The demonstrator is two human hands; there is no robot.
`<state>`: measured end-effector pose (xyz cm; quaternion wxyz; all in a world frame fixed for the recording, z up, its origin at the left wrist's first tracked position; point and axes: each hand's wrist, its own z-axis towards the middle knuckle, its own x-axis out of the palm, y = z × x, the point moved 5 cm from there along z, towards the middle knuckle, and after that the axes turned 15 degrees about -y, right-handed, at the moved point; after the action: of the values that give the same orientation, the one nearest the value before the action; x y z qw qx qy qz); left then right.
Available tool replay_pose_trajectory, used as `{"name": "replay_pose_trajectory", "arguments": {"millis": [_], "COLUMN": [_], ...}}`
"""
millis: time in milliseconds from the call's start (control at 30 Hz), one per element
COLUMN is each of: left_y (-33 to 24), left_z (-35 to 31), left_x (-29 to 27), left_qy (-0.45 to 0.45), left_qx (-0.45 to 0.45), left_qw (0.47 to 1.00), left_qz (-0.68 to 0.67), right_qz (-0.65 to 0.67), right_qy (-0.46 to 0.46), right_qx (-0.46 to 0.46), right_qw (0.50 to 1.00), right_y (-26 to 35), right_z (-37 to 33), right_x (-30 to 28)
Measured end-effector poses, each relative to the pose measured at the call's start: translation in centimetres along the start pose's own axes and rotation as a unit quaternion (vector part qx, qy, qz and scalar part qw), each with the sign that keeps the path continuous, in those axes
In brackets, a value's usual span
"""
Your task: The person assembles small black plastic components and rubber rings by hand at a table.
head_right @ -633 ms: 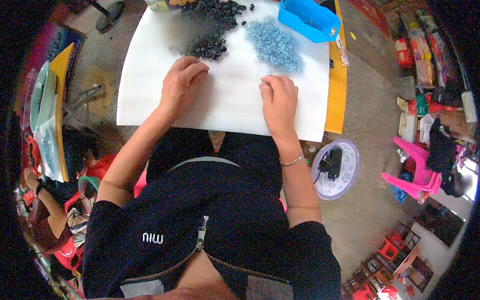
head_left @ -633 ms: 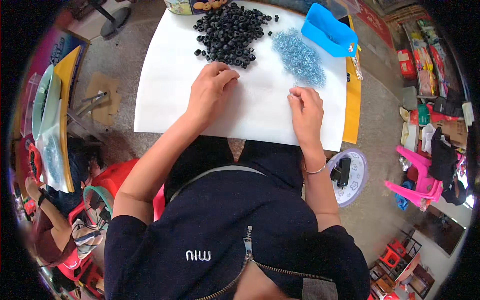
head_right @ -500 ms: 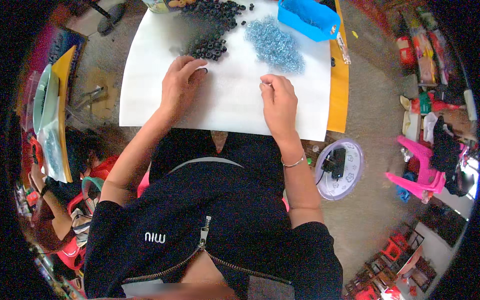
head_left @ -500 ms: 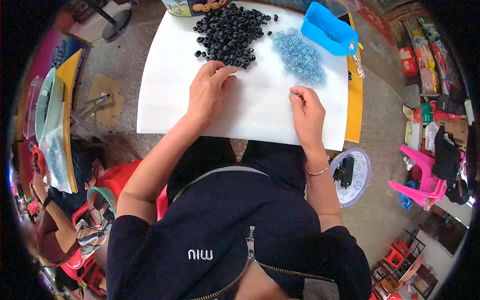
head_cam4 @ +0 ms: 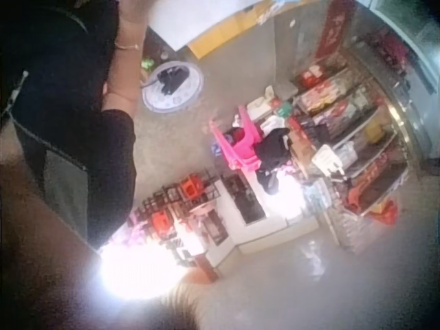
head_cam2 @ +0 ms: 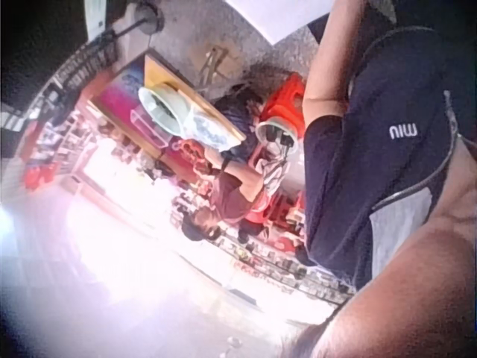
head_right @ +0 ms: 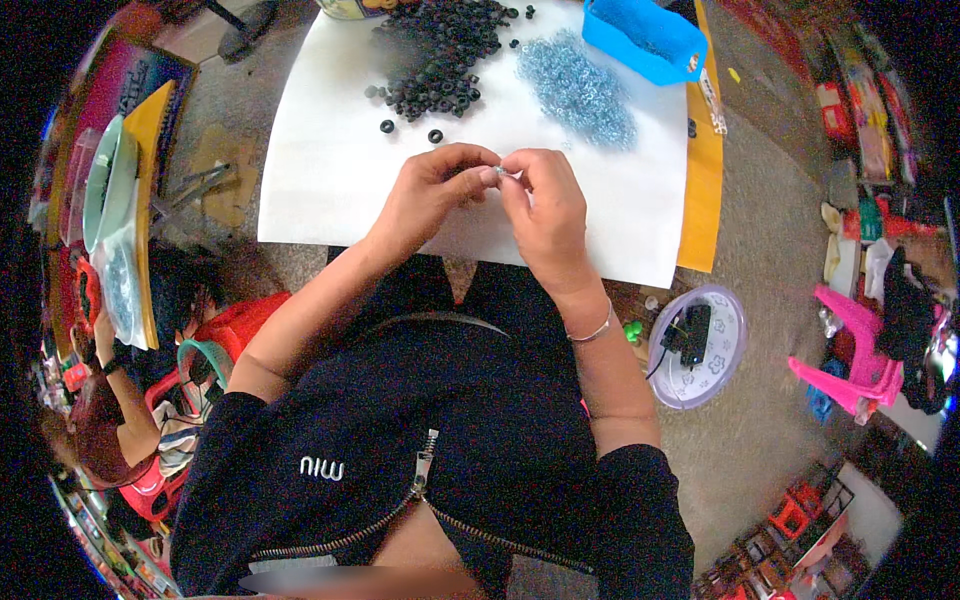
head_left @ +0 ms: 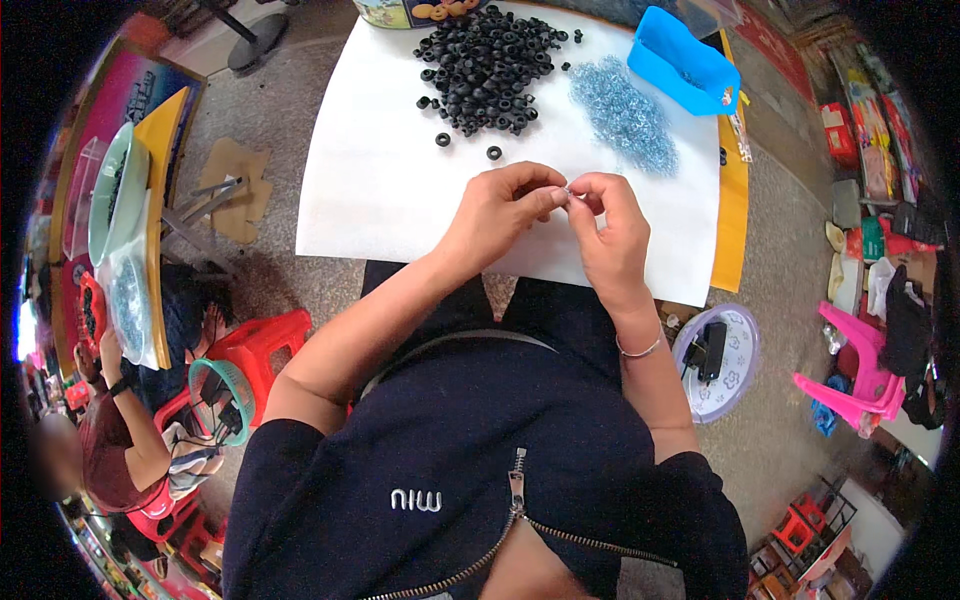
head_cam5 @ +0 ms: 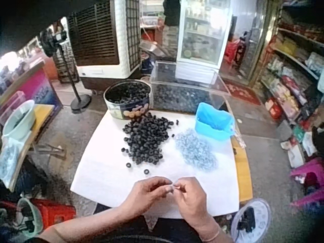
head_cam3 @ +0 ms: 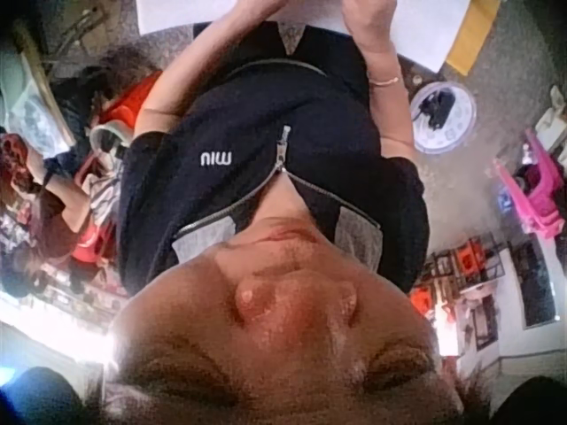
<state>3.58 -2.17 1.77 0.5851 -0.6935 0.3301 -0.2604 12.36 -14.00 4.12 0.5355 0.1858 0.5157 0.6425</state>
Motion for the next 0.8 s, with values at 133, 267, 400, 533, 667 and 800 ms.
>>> {"name": "replay_pose_trajectory", "arguments": {"millis": [133, 267, 400, 533, 667, 800], "left_y": [0.5, 1.1, 1.5, 1.5, 0.8, 0.2], "left_z": [0.4, 0.5, 0.4, 0.3, -0.1, -0.2], "left_x": [0.5, 0.7, 1.0, 1.0, 1.3, 1.4], "left_qy": [0.019, 0.026, 0.019, -0.010, -0.029, -0.040], "left_qx": [-0.011, -0.077, -0.083, -0.106, -0.025, 0.030], "left_qw": [0.999, 0.988, 0.979, 0.977, 0.992, 0.997], "left_qz": [-0.033, -0.129, -0.183, -0.183, -0.121, -0.052], "right_qz": [-0.053, -0.006, -0.005, -0.018, -0.088, -0.072], "right_qy": [-0.007, 0.001, 0.002, -0.009, 0.030, 0.032], "right_qx": [-0.128, -0.045, -0.058, 0.007, 0.001, -0.011], "right_qw": [0.990, 0.999, 0.998, 1.000, 0.996, 0.997], "right_y": [1.5, 1.1, 0.8, 0.1, -0.5, -0.7], "right_z": [-0.1, -0.2, -0.2, -0.1, -0.2, -0.1], "right_x": [-0.4, -0.6, -0.4, -0.6, -0.1, -0.2]}}
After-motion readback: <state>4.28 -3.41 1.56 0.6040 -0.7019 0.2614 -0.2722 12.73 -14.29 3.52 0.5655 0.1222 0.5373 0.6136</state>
